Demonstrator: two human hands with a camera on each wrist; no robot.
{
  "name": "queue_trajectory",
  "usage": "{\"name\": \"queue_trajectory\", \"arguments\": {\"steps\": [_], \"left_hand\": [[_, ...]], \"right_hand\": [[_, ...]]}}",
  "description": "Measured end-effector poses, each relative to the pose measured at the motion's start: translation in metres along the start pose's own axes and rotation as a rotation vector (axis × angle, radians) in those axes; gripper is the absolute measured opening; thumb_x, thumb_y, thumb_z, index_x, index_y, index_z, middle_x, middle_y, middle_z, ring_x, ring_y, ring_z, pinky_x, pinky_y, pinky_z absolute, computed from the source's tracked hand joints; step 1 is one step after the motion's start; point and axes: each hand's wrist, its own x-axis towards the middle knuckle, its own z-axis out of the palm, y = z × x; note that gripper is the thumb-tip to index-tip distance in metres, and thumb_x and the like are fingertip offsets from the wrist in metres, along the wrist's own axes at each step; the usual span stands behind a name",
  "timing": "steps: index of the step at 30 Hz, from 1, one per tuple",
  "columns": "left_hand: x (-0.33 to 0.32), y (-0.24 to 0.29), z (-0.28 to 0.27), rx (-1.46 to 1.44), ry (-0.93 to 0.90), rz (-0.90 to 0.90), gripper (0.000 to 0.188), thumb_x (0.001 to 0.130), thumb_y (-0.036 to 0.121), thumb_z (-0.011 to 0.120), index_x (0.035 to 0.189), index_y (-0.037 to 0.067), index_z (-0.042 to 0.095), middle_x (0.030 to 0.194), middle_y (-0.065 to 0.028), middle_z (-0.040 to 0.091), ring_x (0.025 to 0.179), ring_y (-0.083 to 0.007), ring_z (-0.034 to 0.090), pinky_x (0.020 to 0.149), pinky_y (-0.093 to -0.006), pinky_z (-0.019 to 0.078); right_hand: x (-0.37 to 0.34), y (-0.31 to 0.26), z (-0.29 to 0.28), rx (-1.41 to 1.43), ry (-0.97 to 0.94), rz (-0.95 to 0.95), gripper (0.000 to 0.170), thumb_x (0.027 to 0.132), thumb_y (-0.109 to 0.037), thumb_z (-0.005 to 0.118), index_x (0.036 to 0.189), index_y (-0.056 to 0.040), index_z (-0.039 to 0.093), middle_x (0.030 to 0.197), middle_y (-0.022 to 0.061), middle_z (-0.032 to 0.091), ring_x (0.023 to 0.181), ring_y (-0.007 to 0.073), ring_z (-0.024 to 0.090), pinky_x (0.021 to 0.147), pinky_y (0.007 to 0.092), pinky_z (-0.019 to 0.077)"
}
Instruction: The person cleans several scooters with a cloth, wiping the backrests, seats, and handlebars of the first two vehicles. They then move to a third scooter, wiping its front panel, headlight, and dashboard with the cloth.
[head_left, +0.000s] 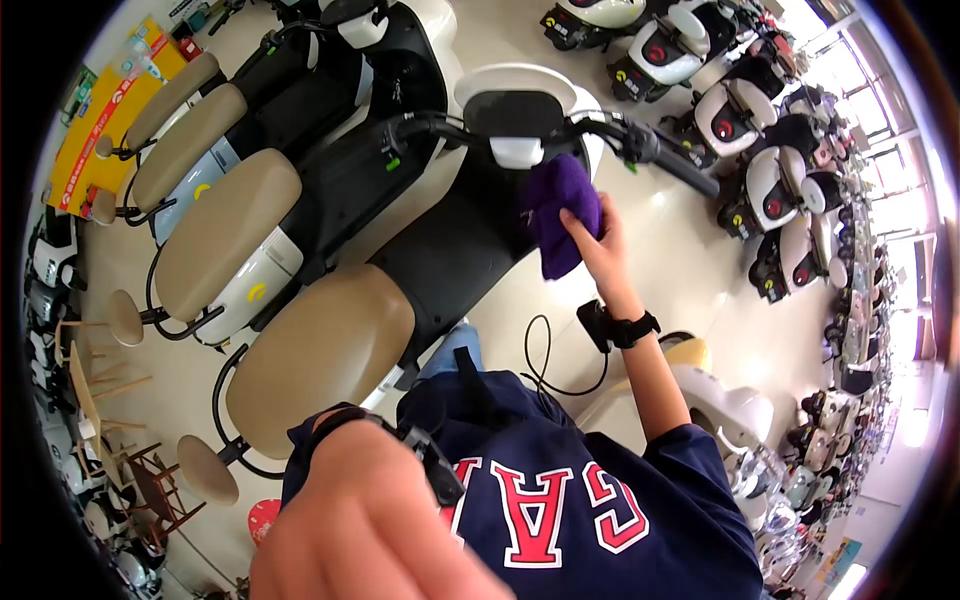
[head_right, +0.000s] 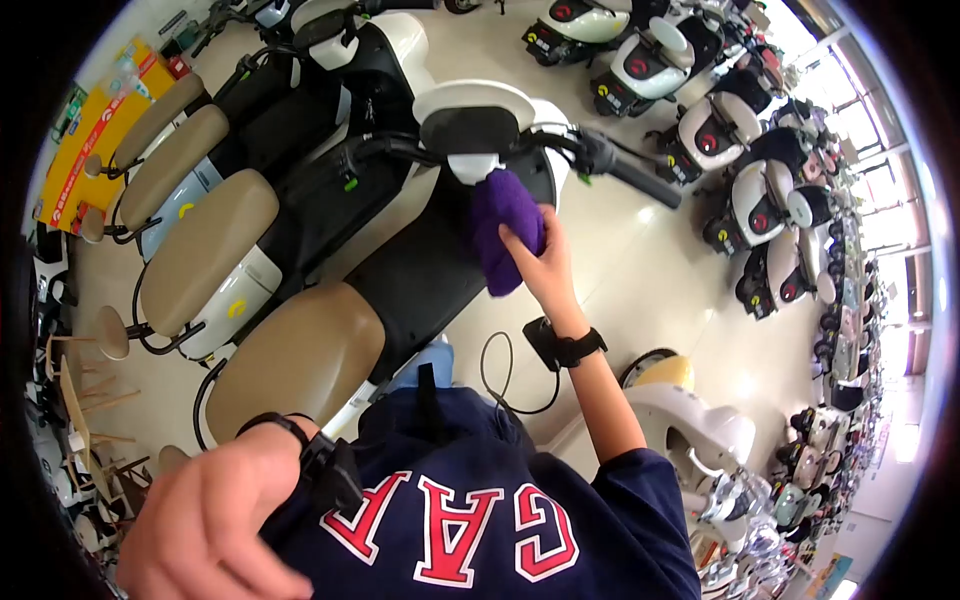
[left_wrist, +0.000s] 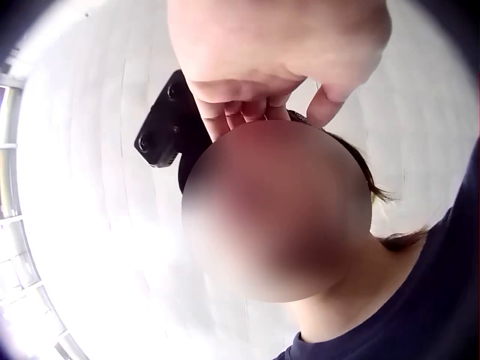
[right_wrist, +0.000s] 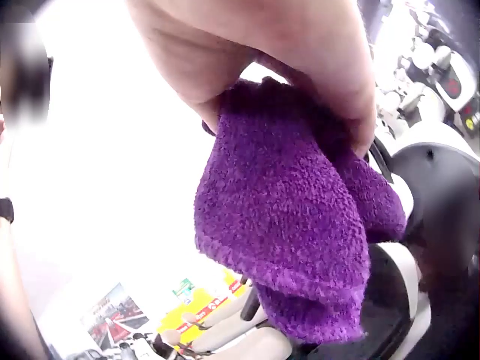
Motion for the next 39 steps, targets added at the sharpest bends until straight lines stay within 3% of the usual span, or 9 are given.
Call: {"name": "queue_trajectory", "arguments": {"steps": [4, 6, 11, 15, 18, 22, 32, 36, 39], "left_hand": [[0.019, -0.092, -0.107, 0.128, -0.112, -0.235, 0.012, 0.093, 0.005, 0.054, 0.102, 0.005, 0.062, 0.109, -0.0087, 0.065, 0.101, -0.0198, 0.060, 0.090, -0.0322, 0.0479], [0.010, -0.149, -0.150, 0.396, -0.058, -0.426, 0.020, 0.094, 0.005, 0.052, 0.109, 0.003, 0.064, 0.117, -0.0117, 0.065, 0.108, -0.0208, 0.061, 0.096, -0.0327, 0.0462], [-0.062, -0.243, -0.206, 1.059, 0.047, -0.633, 0.046, 0.091, 0.001, 0.054, 0.137, 0.001, 0.051, 0.147, -0.0185, 0.049, 0.137, -0.0369, 0.046, 0.116, -0.0429, 0.0359], [-0.085, -0.265, -0.240, 1.405, -0.103, -0.691, 0.077, 0.081, -0.007, 0.055, 0.155, -0.003, 0.031, 0.164, -0.0200, 0.028, 0.152, -0.0413, 0.026, 0.122, -0.0479, 0.0288], [-0.091, -0.281, -0.257, 1.535, -0.192, -0.717, 0.085, 0.081, -0.003, 0.064, 0.157, -0.002, 0.026, 0.164, -0.0217, 0.028, 0.152, -0.0412, 0.026, 0.123, -0.0460, 0.0284], [-0.105, -0.296, -0.250, 1.387, -0.125, -0.708, 0.088, 0.082, -0.001, 0.069, 0.157, -0.004, 0.024, 0.162, -0.0231, 0.030, 0.150, -0.0412, 0.030, 0.124, -0.0449, 0.0290], [-0.092, -0.338, -0.233, 1.279, -0.224, -0.665, 0.088, 0.078, -0.008, 0.066, 0.157, -0.003, 0.028, 0.163, -0.0190, 0.033, 0.152, -0.0373, 0.029, 0.126, -0.0439, 0.0268], [-0.087, -0.339, -0.251, 1.504, -0.108, -0.657, 0.065, 0.090, -0.003, 0.054, 0.152, -0.005, 0.036, 0.154, -0.0202, 0.046, 0.142, -0.0358, 0.046, 0.119, -0.0419, 0.0379], [-0.098, -0.333, -0.257, 1.468, 0.065, -0.713, 0.081, 0.078, -0.014, 0.061, 0.153, 0.000, 0.034, 0.158, -0.0178, 0.042, 0.142, -0.0374, 0.045, 0.114, -0.0420, 0.0429]], "right_hand": [[0.089, -0.041, 0.021, -0.548, 0.064, -0.590, 0.053, 0.072, 0.002, 0.073, 0.121, -0.0007, 0.053, 0.123, 0.0195, 0.062, 0.114, 0.0400, 0.060, 0.099, 0.0433, 0.0482], [0.129, -0.026, 0.032, -0.767, 0.037, -0.686, 0.058, 0.068, 0.002, 0.074, 0.122, -0.0003, 0.052, 0.130, 0.0194, 0.058, 0.118, 0.0426, 0.055, 0.101, 0.0460, 0.0460], [0.177, 0.050, 0.072, -0.957, -0.054, -0.653, 0.074, 0.063, 0.004, 0.077, 0.132, -0.0012, 0.048, 0.154, 0.0157, 0.043, 0.147, 0.0404, 0.034, 0.122, 0.0512, 0.0292], [0.203, 0.044, 0.103, -0.750, -0.297, -0.686, 0.070, 0.062, 0.009, 0.072, 0.127, -0.0028, 0.052, 0.149, 0.0133, 0.051, 0.146, 0.0427, 0.037, 0.123, 0.0510, 0.0300], [0.221, 0.038, 0.103, -0.656, -0.455, -0.693, 0.067, 0.063, 0.009, 0.071, 0.127, -0.0034, 0.052, 0.148, 0.0126, 0.053, 0.144, 0.0416, 0.040, 0.122, 0.0504, 0.0323], [0.205, 0.035, 0.077, -0.694, -0.528, -0.621, 0.067, 0.064, 0.010, 0.068, 0.128, -0.0016, 0.052, 0.150, 0.0118, 0.052, 0.145, 0.0402, 0.039, 0.122, 0.0484, 0.0343], [0.165, 0.035, 0.056, -0.813, -0.127, -0.481, 0.068, 0.070, 0.013, 0.063, 0.134, -0.0018, 0.048, 0.158, 0.0124, 0.042, 0.149, 0.0417, 0.033, 0.123, 0.0532, 0.0263], [0.196, 0.025, 0.072, -0.705, -0.285, -0.514, 0.073, 0.063, 0.013, 0.069, 0.132, -0.0017, 0.048, 0.155, 0.0154, 0.044, 0.148, 0.0438, 0.032, 0.124, 0.0545, 0.0263], [0.214, 0.031, 0.084, -0.609, -0.415, -0.576, 0.068, 0.065, 0.013, 0.065, 0.130, -0.0044, 0.050, 0.154, 0.0149, 0.046, 0.148, 0.0434, 0.033, 0.124, 0.0535, 0.0254]]}}
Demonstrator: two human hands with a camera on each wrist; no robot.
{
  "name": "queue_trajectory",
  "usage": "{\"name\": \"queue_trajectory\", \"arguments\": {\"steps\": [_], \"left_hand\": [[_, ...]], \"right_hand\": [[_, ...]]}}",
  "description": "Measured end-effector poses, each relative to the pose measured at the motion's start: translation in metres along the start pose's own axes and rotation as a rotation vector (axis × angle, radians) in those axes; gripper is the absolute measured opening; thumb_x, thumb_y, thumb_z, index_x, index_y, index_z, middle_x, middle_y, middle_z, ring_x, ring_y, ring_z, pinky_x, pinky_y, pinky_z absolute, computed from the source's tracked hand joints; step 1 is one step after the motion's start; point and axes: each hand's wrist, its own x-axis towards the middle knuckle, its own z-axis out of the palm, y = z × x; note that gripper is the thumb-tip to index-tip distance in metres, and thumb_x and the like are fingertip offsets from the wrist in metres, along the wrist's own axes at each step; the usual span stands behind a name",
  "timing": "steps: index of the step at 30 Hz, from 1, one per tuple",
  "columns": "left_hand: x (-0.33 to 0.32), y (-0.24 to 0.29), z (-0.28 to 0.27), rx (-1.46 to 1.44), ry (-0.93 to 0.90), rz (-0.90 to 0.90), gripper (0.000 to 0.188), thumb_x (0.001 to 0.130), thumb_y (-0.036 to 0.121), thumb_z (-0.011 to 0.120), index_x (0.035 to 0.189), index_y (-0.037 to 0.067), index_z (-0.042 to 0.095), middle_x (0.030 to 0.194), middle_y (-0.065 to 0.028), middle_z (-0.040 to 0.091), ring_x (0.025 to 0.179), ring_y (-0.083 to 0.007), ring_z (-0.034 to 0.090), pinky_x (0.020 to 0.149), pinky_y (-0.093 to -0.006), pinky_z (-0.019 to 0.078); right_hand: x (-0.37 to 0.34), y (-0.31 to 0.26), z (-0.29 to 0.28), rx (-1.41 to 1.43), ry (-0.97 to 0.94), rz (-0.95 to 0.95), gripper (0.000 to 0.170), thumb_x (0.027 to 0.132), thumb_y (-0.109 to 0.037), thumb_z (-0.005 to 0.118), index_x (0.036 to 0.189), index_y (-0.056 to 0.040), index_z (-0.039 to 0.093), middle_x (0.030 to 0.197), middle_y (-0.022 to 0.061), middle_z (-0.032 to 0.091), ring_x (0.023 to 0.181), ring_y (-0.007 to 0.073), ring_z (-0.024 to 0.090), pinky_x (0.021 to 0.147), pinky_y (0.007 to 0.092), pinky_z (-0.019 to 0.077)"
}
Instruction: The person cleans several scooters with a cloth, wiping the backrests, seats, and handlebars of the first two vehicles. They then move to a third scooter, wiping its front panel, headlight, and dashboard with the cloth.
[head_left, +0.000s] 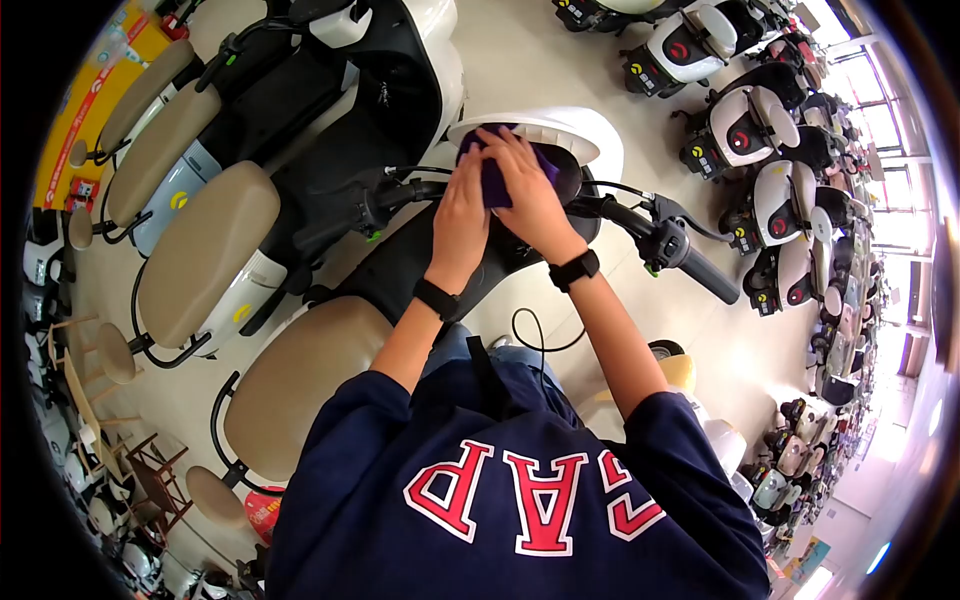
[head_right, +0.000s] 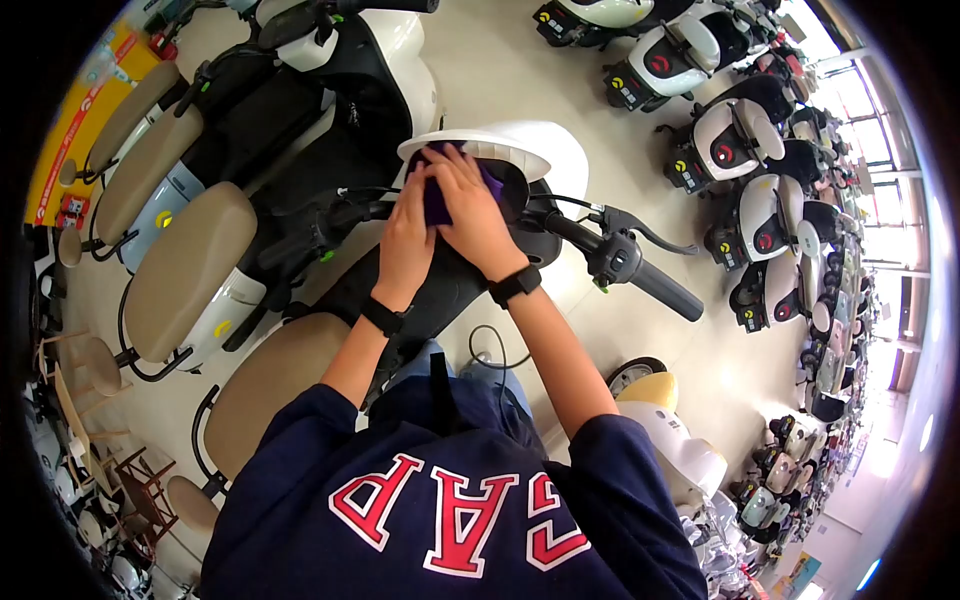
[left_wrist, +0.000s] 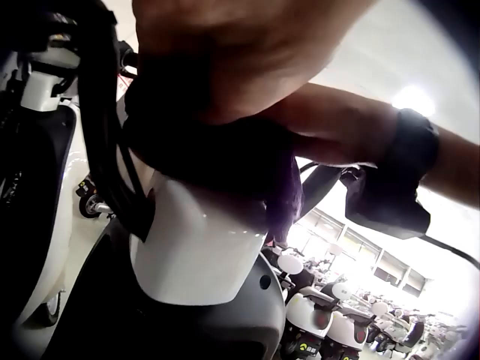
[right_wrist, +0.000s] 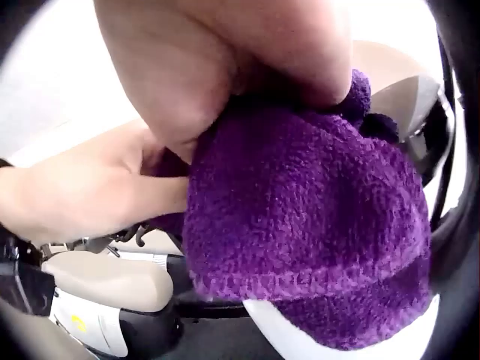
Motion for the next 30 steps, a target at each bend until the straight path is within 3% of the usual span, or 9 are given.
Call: {"name": "queue_trajectory", "arguments": {"steps": [7, 11, 15, 17, 19, 21, 22, 26, 30], "left_hand": [[-0.026, 0.007, 0.010, -0.142, -0.024, 0.058, 0.090, 0.075, -0.017, 0.058, 0.158, 0.002, 0.030, 0.164, -0.0170, 0.034, 0.151, -0.0384, 0.030, 0.123, -0.0443, 0.0309], [-0.012, 0.018, 0.011, -0.252, -0.134, 0.215, 0.088, 0.074, -0.018, 0.058, 0.156, 0.001, 0.034, 0.161, -0.0174, 0.038, 0.150, -0.0379, 0.033, 0.125, -0.0467, 0.0269], [0.002, 0.027, 0.015, -0.263, -0.148, 0.226, 0.083, 0.074, -0.017, 0.058, 0.152, 0.002, 0.039, 0.161, -0.0155, 0.039, 0.149, -0.0374, 0.035, 0.126, -0.0482, 0.0253], [-0.003, 0.025, 0.017, -0.279, -0.123, 0.211, 0.083, 0.073, -0.017, 0.059, 0.151, 0.004, 0.041, 0.159, -0.0137, 0.042, 0.148, -0.0372, 0.037, 0.124, -0.0463, 0.0297], [-0.013, 0.026, 0.012, -0.305, -0.124, 0.194, 0.084, 0.072, -0.017, 0.059, 0.151, 0.005, 0.041, 0.159, -0.0133, 0.043, 0.148, -0.0372, 0.038, 0.123, -0.0451, 0.0325], [-0.028, 0.032, 0.009, -0.323, -0.102, 0.149, 0.082, 0.073, -0.016, 0.060, 0.150, 0.005, 0.042, 0.152, -0.0159, 0.051, 0.142, -0.0382, 0.046, 0.116, -0.0427, 0.0412], [-0.036, 0.036, 0.007, -0.367, -0.110, 0.108, 0.081, 0.074, -0.016, 0.060, 0.150, 0.005, 0.042, 0.150, -0.0169, 0.053, 0.140, -0.0383, 0.048, 0.114, -0.0427, 0.0432], [-0.035, 0.057, 0.005, -0.607, -0.121, 0.064, 0.070, 0.076, -0.013, 0.057, 0.143, 0.004, 0.045, 0.136, -0.0203, 0.062, 0.131, -0.0370, 0.058, 0.107, -0.0370, 0.0478], [-0.006, 0.104, 0.002, -0.763, -0.034, 0.128, 0.069, 0.075, -0.009, 0.059, 0.141, 0.004, 0.041, 0.131, -0.0202, 0.064, 0.126, -0.0348, 0.062, 0.106, -0.0348, 0.0464]], "right_hand": [[-0.037, -0.019, 0.000, -0.086, 0.009, 0.113, 0.068, 0.066, 0.011, 0.068, 0.130, -0.0009, 0.050, 0.157, 0.0150, 0.043, 0.148, 0.0433, 0.032, 0.124, 0.0537, 0.0271], [-0.063, -0.020, -0.002, -0.211, 0.163, 0.237, 0.072, 0.066, 0.015, 0.064, 0.134, -0.0023, 0.046, 0.162, 0.0167, 0.037, 0.150, 0.0445, 0.030, 0.122, 0.0517, 0.0280], [-0.062, -0.024, -0.006, -0.210, 0.202, 0.293, 0.071, 0.069, 0.016, 0.061, 0.136, -0.0013, 0.045, 0.162, 0.0175, 0.035, 0.150, 0.0454, 0.029, 0.121, 0.0502, 0.0308], [-0.061, -0.029, -0.005, -0.176, 0.214, 0.309, 0.066, 0.072, 0.015, 0.059, 0.134, -0.0002, 0.046, 0.161, 0.0177, 0.036, 0.149, 0.0469, 0.029, 0.123, 0.0522, 0.0276], [-0.067, -0.034, -0.007, -0.227, 0.178, 0.303, 0.071, 0.071, 0.014, 0.062, 0.139, -0.0014, 0.047, 0.159, 0.0148, 0.040, 0.147, 0.0462, 0.033, 0.116, 0.0477, 0.0386], [-0.076, -0.039, -0.012, -0.135, 0.140, 0.330, 0.065, 0.067, 0.012, 0.063, 0.130, -0.0001, 0.051, 0.153, 0.0196, 0.047, 0.142, 0.0506, 0.038, 0.117, 0.0493, 0.0382], [-0.080, -0.039, -0.014, -0.097, 0.157, 0.315, 0.062, 0.066, 0.009, 0.064, 0.126, 0.0014, 0.053, 0.142, 0.0219, 0.057, 0.135, 0.0512, 0.047, 0.113, 0.0493, 0.0419], [-0.076, -0.059, -0.056, -0.097, 0.032, 0.296, 0.060, 0.063, 0.006, 0.065, 0.122, 0.0050, 0.056, 0.116, 0.0234, 0.066, 0.122, 0.0488, 0.056, 0.111, 0.0493, 0.0439], [-0.065, -0.097, -0.114, -0.368, 0.100, 0.131, 0.053, 0.062, 0.001, 0.072, 0.113, 0.0003, 0.059, 0.126, 0.0171, 0.065, 0.129, 0.0430, 0.054, 0.108, 0.0471, 0.0448]]}}
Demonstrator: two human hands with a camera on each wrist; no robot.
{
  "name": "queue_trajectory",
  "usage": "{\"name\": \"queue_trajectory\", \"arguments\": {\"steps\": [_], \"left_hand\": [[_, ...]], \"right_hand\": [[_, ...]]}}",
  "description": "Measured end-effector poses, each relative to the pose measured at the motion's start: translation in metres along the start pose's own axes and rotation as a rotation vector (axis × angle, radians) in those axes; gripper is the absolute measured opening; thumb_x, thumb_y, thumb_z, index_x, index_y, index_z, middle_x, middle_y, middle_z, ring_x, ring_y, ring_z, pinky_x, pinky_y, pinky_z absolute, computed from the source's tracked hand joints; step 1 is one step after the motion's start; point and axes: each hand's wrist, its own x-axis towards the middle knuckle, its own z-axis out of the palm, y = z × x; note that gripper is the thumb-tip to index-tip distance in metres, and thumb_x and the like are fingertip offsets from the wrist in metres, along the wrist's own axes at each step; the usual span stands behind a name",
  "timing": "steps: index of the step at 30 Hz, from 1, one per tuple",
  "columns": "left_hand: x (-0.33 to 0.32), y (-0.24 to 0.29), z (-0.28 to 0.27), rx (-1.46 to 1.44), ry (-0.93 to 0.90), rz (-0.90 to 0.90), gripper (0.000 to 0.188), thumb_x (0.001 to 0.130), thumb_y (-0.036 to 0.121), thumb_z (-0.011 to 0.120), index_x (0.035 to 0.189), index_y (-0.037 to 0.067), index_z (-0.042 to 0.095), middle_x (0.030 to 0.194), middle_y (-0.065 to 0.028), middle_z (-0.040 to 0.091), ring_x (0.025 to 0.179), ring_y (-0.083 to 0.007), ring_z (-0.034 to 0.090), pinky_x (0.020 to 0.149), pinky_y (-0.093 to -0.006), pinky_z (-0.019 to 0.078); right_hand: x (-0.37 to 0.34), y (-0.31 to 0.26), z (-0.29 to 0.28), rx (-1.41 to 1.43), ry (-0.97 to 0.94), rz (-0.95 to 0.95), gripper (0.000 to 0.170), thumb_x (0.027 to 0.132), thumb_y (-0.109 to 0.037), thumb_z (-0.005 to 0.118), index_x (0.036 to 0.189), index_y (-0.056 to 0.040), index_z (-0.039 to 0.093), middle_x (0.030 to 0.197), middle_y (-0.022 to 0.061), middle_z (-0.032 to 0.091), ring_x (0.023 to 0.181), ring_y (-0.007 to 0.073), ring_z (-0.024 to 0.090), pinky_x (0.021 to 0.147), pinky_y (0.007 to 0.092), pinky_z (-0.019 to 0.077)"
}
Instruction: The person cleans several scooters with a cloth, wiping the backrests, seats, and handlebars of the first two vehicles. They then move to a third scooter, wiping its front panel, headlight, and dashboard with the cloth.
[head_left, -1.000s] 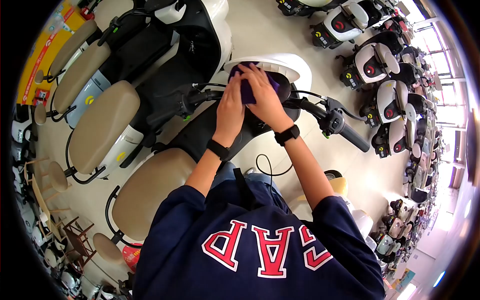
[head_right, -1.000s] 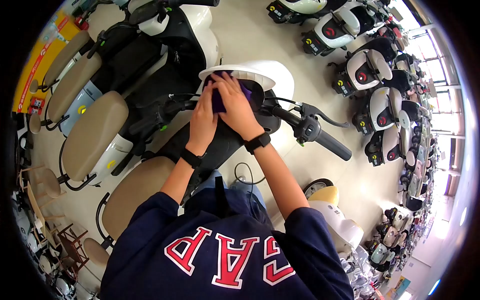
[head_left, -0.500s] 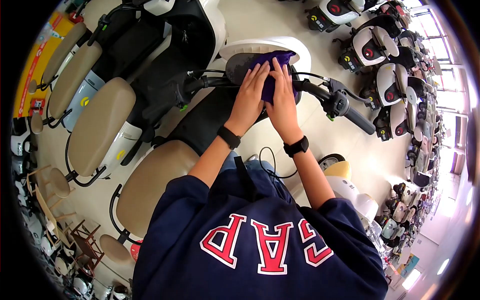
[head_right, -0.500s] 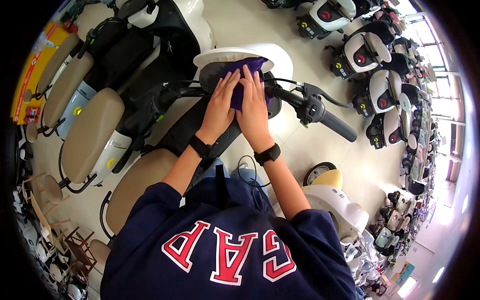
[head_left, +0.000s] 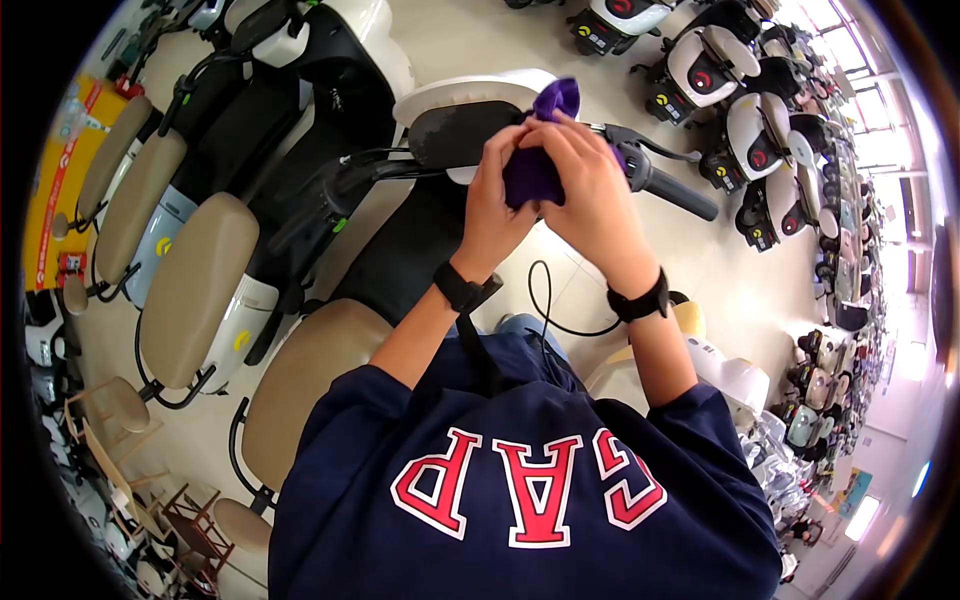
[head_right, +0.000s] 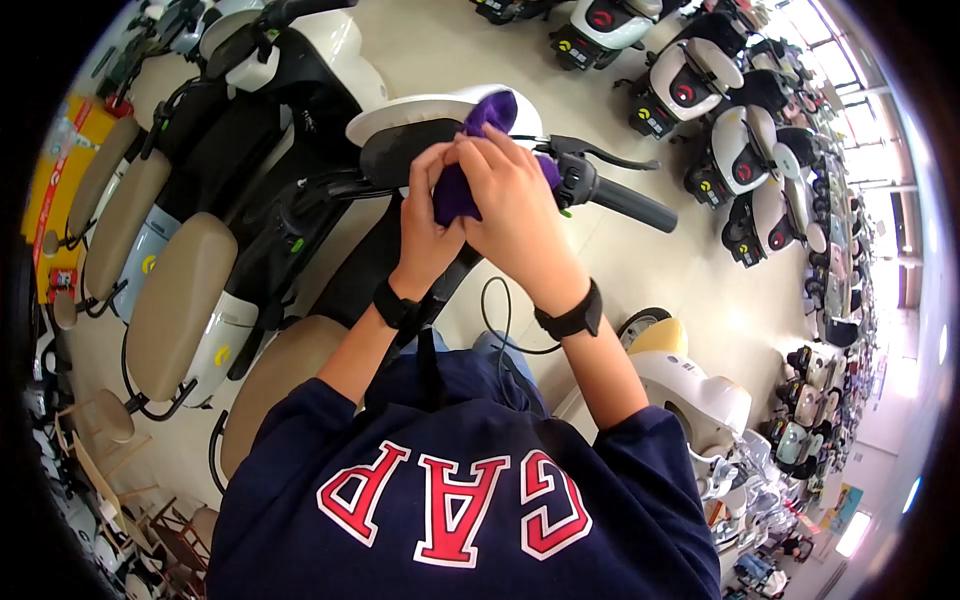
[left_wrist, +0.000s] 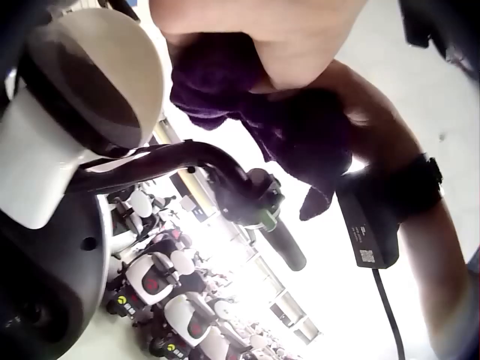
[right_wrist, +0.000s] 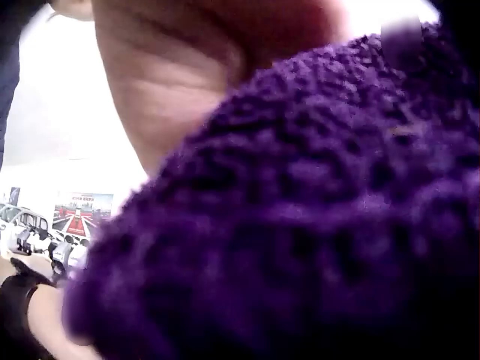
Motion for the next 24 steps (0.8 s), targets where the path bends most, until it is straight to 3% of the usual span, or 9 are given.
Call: {"name": "queue_trajectory", "arguments": {"steps": [2, 5, 6, 9, 10, 15, 18, 24], "left_hand": [[0.010, 0.001, 0.020, 0.001, 0.006, 0.052, 0.072, 0.074, -0.005, 0.062, 0.141, 0.003, 0.040, 0.132, -0.0215, 0.062, 0.124, -0.0350, 0.062, 0.107, -0.0367, 0.0461], [0.002, -0.009, 0.054, 0.047, -0.114, -0.072, 0.073, 0.075, -0.004, 0.063, 0.144, 0.002, 0.038, 0.136, -0.0227, 0.058, 0.125, -0.0366, 0.060, 0.108, -0.0386, 0.0455], [-0.005, -0.012, 0.066, 0.162, -0.071, 0.027, 0.076, 0.077, -0.002, 0.065, 0.147, 0.002, 0.036, 0.140, -0.0245, 0.055, 0.127, -0.0391, 0.058, 0.109, -0.0409, 0.0451], [-0.019, 0.007, 0.090, 0.285, -0.006, 0.064, 0.080, 0.079, 0.002, 0.067, 0.151, 0.000, 0.031, 0.152, -0.0285, 0.044, 0.140, -0.0476, 0.043, 0.117, -0.0472, 0.0366], [-0.021, 0.014, 0.094, 0.265, -0.045, 0.057, 0.078, 0.080, 0.001, 0.066, 0.150, -0.002, 0.030, 0.157, -0.0288, 0.038, 0.145, -0.0492, 0.036, 0.122, -0.0505, 0.0293], [-0.015, 0.031, 0.130, 0.425, -0.047, 0.225, 0.074, 0.080, -0.005, 0.066, 0.146, -0.003, 0.034, 0.161, -0.0274, 0.032, 0.150, -0.0476, 0.029, 0.125, -0.0574, 0.0188], [-0.016, 0.030, 0.168, 0.491, -0.182, 0.251, 0.087, 0.072, -0.001, 0.078, 0.147, -0.005, 0.033, 0.159, -0.0259, 0.035, 0.149, -0.0478, 0.030, 0.124, -0.0565, 0.0238], [-0.024, 0.047, 0.238, 0.581, -0.141, 0.242, 0.090, 0.067, 0.001, 0.082, 0.145, -0.006, 0.036, 0.154, -0.0239, 0.040, 0.142, -0.0457, 0.038, 0.122, -0.0545, 0.0288]], "right_hand": [[-0.002, 0.007, -0.018, -0.086, 0.001, -0.013, 0.053, 0.062, 0.002, 0.072, 0.113, -0.0013, 0.059, 0.127, 0.0150, 0.064, 0.130, 0.0426, 0.053, 0.109, 0.0473, 0.0434], [-0.023, 0.035, -0.025, -0.119, -0.038, -0.004, 0.050, 0.064, 0.004, 0.069, 0.113, -0.0030, 0.060, 0.130, 0.0140, 0.063, 0.132, 0.0417, 0.051, 0.110, 0.0471, 0.0423], [-0.029, 0.045, -0.025, -0.116, -0.055, -0.011, 0.049, 0.064, 0.005, 0.069, 0.112, -0.0034, 0.060, 0.131, 0.0139, 0.063, 0.133, 0.0414, 0.050, 0.111, 0.0471, 0.0420], [-0.051, 0.048, -0.038, -0.004, -0.038, 0.040, 0.050, 0.067, 0.008, 0.066, 0.115, -0.0064, 0.061, 0.139, 0.0134, 0.058, 0.139, 0.0406, 0.045, 0.113, 0.0494, 0.0399], [-0.057, 0.052, -0.044, 0.007, -0.029, 0.033, 0.051, 0.069, 0.010, 0.065, 0.116, -0.0073, 0.061, 0.143, 0.0129, 0.057, 0.140, 0.0403, 0.045, 0.113, 0.0491, 0.0410], [-0.084, 0.077, -0.076, 0.095, 0.017, 0.052, 0.048, 0.070, 0.011, 0.062, 0.115, -0.0055, 0.060, 0.143, 0.0139, 0.057, 0.134, 0.0405, 0.050, 0.105, 0.0468, 0.0473], [-0.109, 0.106, -0.100, 0.071, 0.034, 0.079, 0.047, 0.068, 0.013, 0.059, 0.112, -0.0034, 0.059, 0.139, 0.0143, 0.061, 0.125, 0.0414, 0.056, 0.102, 0.0470, 0.0479], [-0.138, 0.144, -0.151, 0.169, -0.050, 0.154, 0.047, 0.066, 0.015, 0.055, 0.109, -0.0020, 0.060, 0.135, 0.0150, 0.063, 0.119, 0.0412, 0.058, 0.101, 0.0454, 0.0485]]}}
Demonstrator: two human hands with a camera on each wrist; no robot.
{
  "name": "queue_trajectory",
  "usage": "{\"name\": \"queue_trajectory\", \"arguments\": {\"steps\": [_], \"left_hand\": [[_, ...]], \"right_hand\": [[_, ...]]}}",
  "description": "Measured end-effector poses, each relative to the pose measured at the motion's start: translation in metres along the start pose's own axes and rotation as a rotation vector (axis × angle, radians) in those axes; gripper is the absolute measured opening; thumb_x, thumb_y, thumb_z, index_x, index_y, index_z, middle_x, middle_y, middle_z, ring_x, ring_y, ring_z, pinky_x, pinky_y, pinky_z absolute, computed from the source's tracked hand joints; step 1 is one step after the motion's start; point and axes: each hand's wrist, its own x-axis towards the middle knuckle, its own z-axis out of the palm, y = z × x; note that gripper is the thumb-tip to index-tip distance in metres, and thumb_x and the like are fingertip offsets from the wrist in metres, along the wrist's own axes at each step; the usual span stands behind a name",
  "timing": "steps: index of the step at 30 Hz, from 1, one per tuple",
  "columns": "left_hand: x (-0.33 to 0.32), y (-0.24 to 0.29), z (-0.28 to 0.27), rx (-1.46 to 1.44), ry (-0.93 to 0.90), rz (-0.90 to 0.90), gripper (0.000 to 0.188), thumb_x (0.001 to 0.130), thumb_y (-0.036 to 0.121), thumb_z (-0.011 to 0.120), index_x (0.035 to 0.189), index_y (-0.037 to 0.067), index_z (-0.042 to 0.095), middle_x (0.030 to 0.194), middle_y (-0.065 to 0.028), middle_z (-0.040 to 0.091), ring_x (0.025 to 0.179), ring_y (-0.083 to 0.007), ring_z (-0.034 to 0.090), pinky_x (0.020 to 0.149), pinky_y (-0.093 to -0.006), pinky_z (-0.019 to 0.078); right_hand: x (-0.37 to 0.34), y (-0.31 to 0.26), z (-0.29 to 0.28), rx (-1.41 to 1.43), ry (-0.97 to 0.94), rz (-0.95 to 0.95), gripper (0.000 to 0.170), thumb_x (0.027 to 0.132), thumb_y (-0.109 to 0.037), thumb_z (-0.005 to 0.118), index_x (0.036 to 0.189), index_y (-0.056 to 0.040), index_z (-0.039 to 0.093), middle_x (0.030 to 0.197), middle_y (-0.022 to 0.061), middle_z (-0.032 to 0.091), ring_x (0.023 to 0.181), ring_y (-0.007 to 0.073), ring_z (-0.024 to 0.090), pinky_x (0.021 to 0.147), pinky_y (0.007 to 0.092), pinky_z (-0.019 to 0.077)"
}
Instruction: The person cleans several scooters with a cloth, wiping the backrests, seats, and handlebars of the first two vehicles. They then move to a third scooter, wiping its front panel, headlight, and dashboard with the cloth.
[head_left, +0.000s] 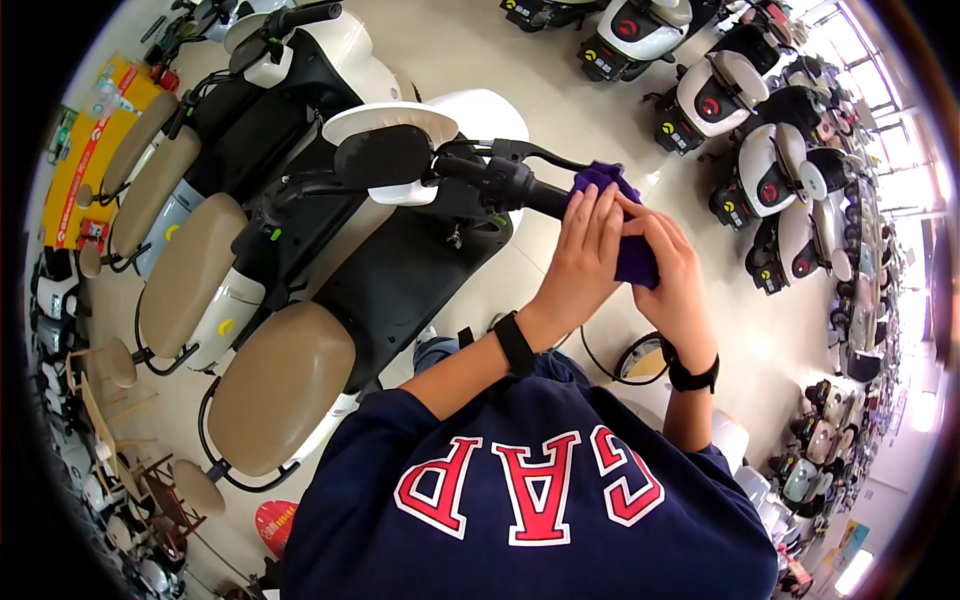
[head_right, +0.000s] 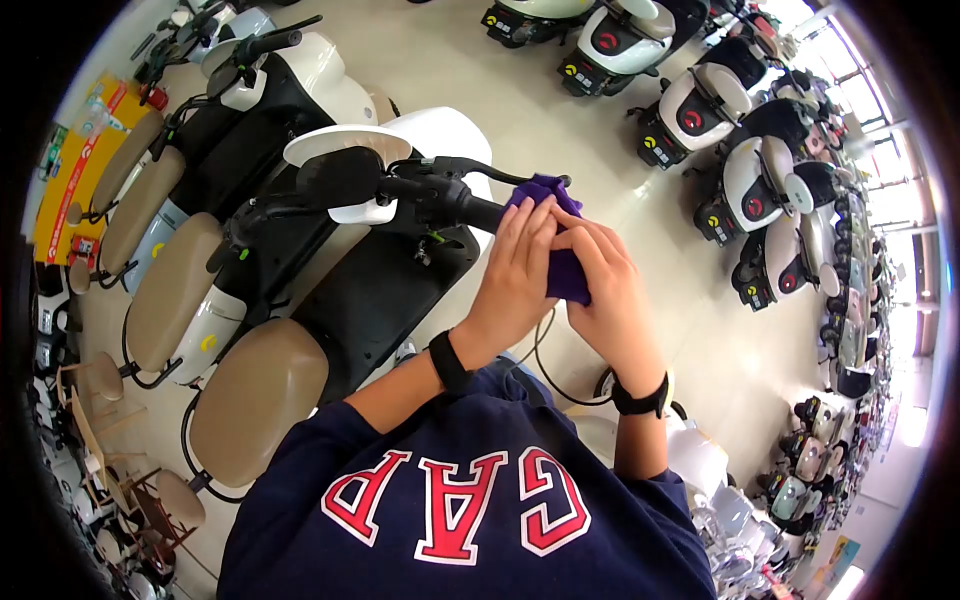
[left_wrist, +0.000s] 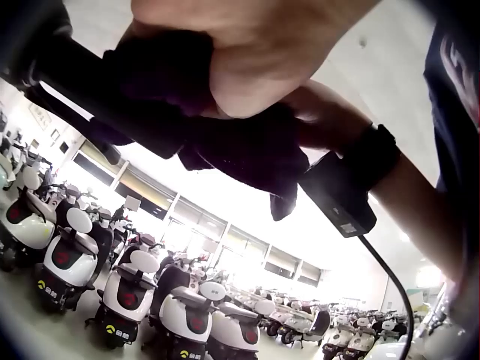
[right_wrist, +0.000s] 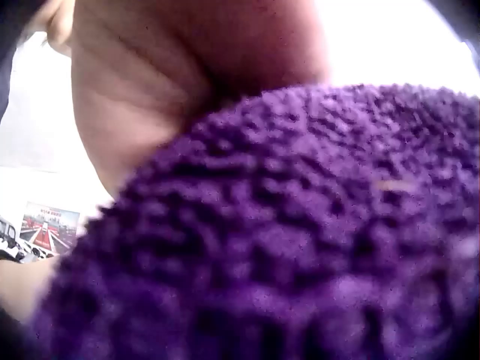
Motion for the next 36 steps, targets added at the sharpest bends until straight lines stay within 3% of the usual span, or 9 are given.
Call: {"name": "queue_trajectory", "arguments": {"steps": [7, 11, 15, 18, 21, 24, 27, 31, 36], "left_hand": [[0.011, 0.038, 0.006, -0.061, -0.004, -0.116, 0.082, 0.072, 0.002, 0.079, 0.143, -0.005, 0.039, 0.145, -0.0252, 0.046, 0.137, -0.0469, 0.042, 0.118, -0.0527, 0.0337], [0.033, 0.037, -0.016, -0.001, -0.007, -0.175, 0.081, 0.072, 0.000, 0.079, 0.143, -0.004, 0.040, 0.139, -0.0248, 0.051, 0.132, -0.0447, 0.048, 0.113, -0.0502, 0.0386], [0.065, 0.010, -0.033, 0.550, 0.173, -0.114, 0.071, 0.075, -0.001, 0.077, 0.137, -0.004, 0.044, 0.124, -0.0223, 0.060, 0.115, -0.0428, 0.057, 0.102, -0.0492, 0.0455], [0.070, -0.014, -0.029, 0.468, -0.075, -0.301, 0.047, 0.081, 0.006, 0.076, 0.119, -0.003, 0.050, 0.107, -0.0227, 0.065, 0.105, -0.0413, 0.062, 0.094, -0.0480, 0.0495], [0.074, -0.014, -0.017, 0.435, -0.138, -0.341, 0.040, 0.082, 0.009, 0.075, 0.110, -0.003, 0.050, 0.098, -0.0252, 0.066, 0.098, -0.0427, 0.064, 0.086, -0.0498, 0.0531], [0.078, 0.004, -0.002, 0.311, -0.172, -0.372, 0.039, 0.082, 0.008, 0.074, 0.109, -0.004, 0.049, 0.097, -0.0281, 0.064, 0.101, -0.0449, 0.063, 0.088, -0.0500, 0.0527], [0.072, 0.015, 0.030, 0.395, -0.153, -0.285, 0.048, 0.084, 0.010, 0.074, 0.117, -0.011, 0.047, 0.121, -0.0368, 0.058, 0.119, -0.0496, 0.058, 0.106, -0.0475, 0.0465], [0.065, 0.029, 0.043, 0.405, -0.203, -0.222, 0.061, 0.083, 0.011, 0.077, 0.129, -0.013, 0.044, 0.137, -0.0406, 0.050, 0.126, -0.0503, 0.055, 0.109, -0.0463, 0.0451], [0.052, 0.031, -0.008, 0.078, -0.422, -0.165, 0.064, 0.078, 0.008, 0.080, 0.132, -0.004, 0.048, 0.137, -0.0221, 0.058, 0.127, -0.0389, 0.058, 0.107, -0.0418, 0.0476]], "right_hand": [[0.012, 0.030, -0.047, 0.092, -0.179, -0.062, 0.046, 0.062, 0.009, 0.057, 0.106, -0.0032, 0.064, 0.112, 0.0161, 0.070, 0.102, 0.0419, 0.063, 0.092, 0.0442, 0.0519], [0.050, 0.042, -0.055, 0.137, -0.169, -0.321, 0.047, 0.062, 0.007, 0.060, 0.108, -0.0032, 0.065, 0.110, 0.0175, 0.070, 0.105, 0.0419, 0.065, 0.091, 0.0432, 0.0532], [0.112, 0.059, -0.016, 0.321, -0.052, -0.633, 0.047, 0.064, 0.008, 0.060, 0.110, -0.0016, 0.064, 0.107, 0.0173, 0.071, 0.100, 0.0404, 0.066, 0.088, 0.0407, 0.0541], [0.141, 0.099, 0.015, 0.477, -0.487, -0.467, 0.040, 0.071, 0.008, 0.058, 0.110, -0.0022, 0.061, 0.090, 0.0159, 0.069, 0.083, 0.0322, 0.067, 0.077, 0.0364, 0.0534], [0.141, 0.118, 0.012, 0.483, -0.528, -0.400, 0.028, 0.079, 0.005, 0.058, 0.106, -0.0021, 0.058, 0.084, 0.0110, 0.066, 0.076, 0.0220, 0.062, 0.072, 0.0313, 0.0493], [0.122, 0.121, -0.012, 0.434, -0.501, -0.376, 0.030, 0.075, 0.005, 0.059, 0.104, -0.0016, 0.058, 0.083, 0.0139, 0.065, 0.077, 0.0287, 0.062, 0.072, 0.0350, 0.0492], [0.105, 0.135, -0.028, 0.419, -0.433, -0.406, 0.034, 0.071, 0.006, 0.059, 0.104, -0.0014, 0.059, 0.086, 0.0161, 0.065, 0.080, 0.0339, 0.063, 0.074, 0.0366, 0.0500], [0.074, 0.132, -0.046, 0.391, -0.369, -0.292, 0.037, 0.068, 0.009, 0.059, 0.104, 0.0006, 0.062, 0.090, 0.0154, 0.067, 0.080, 0.0336, 0.062, 0.078, 0.0328, 0.0514], [0.032, 0.095, -0.053, 0.312, -0.326, -0.130, 0.047, 0.064, 0.009, 0.057, 0.110, 0.0008, 0.061, 0.103, 0.0186, 0.068, 0.099, 0.0391, 0.067, 0.091, 0.0374, 0.0524]]}}
